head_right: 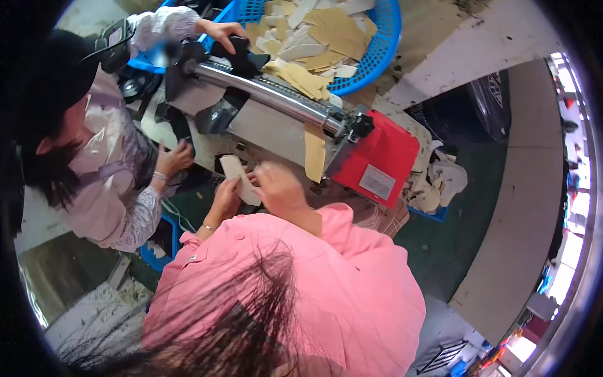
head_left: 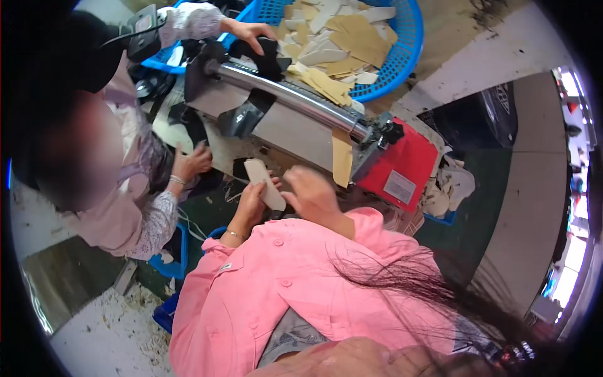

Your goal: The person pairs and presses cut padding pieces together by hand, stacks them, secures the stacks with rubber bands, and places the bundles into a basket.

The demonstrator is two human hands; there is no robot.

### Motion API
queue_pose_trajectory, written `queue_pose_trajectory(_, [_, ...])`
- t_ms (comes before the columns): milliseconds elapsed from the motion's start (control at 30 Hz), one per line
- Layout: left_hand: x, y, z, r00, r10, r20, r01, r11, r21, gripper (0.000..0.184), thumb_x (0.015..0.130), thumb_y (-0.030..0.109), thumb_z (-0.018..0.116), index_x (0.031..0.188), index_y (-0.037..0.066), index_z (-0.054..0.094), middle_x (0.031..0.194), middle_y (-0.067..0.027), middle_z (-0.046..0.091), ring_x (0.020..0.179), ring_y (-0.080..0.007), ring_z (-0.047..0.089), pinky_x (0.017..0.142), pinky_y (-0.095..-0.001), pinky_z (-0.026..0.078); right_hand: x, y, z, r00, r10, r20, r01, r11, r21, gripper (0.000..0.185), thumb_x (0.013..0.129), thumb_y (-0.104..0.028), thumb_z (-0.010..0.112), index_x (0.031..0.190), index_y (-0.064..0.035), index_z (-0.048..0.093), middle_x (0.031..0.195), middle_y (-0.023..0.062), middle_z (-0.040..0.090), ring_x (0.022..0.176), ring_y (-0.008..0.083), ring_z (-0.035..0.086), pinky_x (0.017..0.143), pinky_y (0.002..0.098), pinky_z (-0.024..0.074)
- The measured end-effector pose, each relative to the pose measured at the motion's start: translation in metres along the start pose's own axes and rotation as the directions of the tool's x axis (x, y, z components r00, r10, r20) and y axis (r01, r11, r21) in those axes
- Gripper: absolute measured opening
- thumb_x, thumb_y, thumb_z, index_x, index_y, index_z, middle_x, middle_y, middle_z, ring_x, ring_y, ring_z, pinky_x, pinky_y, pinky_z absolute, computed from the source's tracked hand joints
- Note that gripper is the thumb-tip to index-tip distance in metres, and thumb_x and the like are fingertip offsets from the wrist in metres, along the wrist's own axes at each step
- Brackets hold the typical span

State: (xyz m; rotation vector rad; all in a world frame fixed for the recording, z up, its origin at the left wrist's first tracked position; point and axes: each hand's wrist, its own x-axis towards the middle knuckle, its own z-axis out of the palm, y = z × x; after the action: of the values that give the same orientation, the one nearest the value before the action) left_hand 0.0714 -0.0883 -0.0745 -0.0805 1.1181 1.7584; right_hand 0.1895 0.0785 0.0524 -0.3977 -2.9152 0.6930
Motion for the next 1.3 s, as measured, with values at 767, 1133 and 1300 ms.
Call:
queue_pose_trajectory(767, [-0.002,0.031,0.020,0.998,0.011,-0.066,-0.010,1.000,0.013,0.042,0.097,0.012,0.053,0.136,-0.003,0.048,0.122,-0.0167,0.064,0.115,-0.0268,0.062,0.101,-0.0391,0.047,0.079,0.118,-0.123,0.974,-0.210,-0.082,0.114,0.773,-0.624,0.006,0.073,-0.017,0.066,0.068,-0.0129,0.068,0.070,0.0025,0.066,0.082,0.0204,0.060,0.076,0.0378,0.0384])
queue_pose_trajectory(1133, [0.004,0.034,0.019,0.999,0.007,-0.038,-0.007,1.000,-0.007,0.041,0.097,0.012,0.052,0.135,-0.002,0.049,0.121,-0.0159,0.065,0.113,-0.0263,0.063,0.100,-0.0387,0.047,0.099,0.127,-0.109,0.971,-0.107,0.212,0.225,0.703,-0.674,0.007,0.073,-0.018,0.068,0.067,-0.0159,0.071,0.068,0.0023,0.068,0.083,0.0203,0.065,0.076,0.0406,0.0384])
queue_pose_trajectory(1300, [0.001,0.032,0.019,0.999,-0.016,-0.034,0.015,1.000,-0.022,0.042,0.098,0.013,0.053,0.136,-0.002,0.048,0.121,-0.0160,0.064,0.114,-0.0269,0.062,0.101,-0.0393,0.047,0.096,0.121,-0.112,0.984,-0.156,0.083,0.170,0.704,-0.689,0.005,0.071,-0.016,0.068,0.067,-0.0160,0.071,0.070,0.0028,0.067,0.080,0.0203,0.062,0.076,0.0399,0.0386])
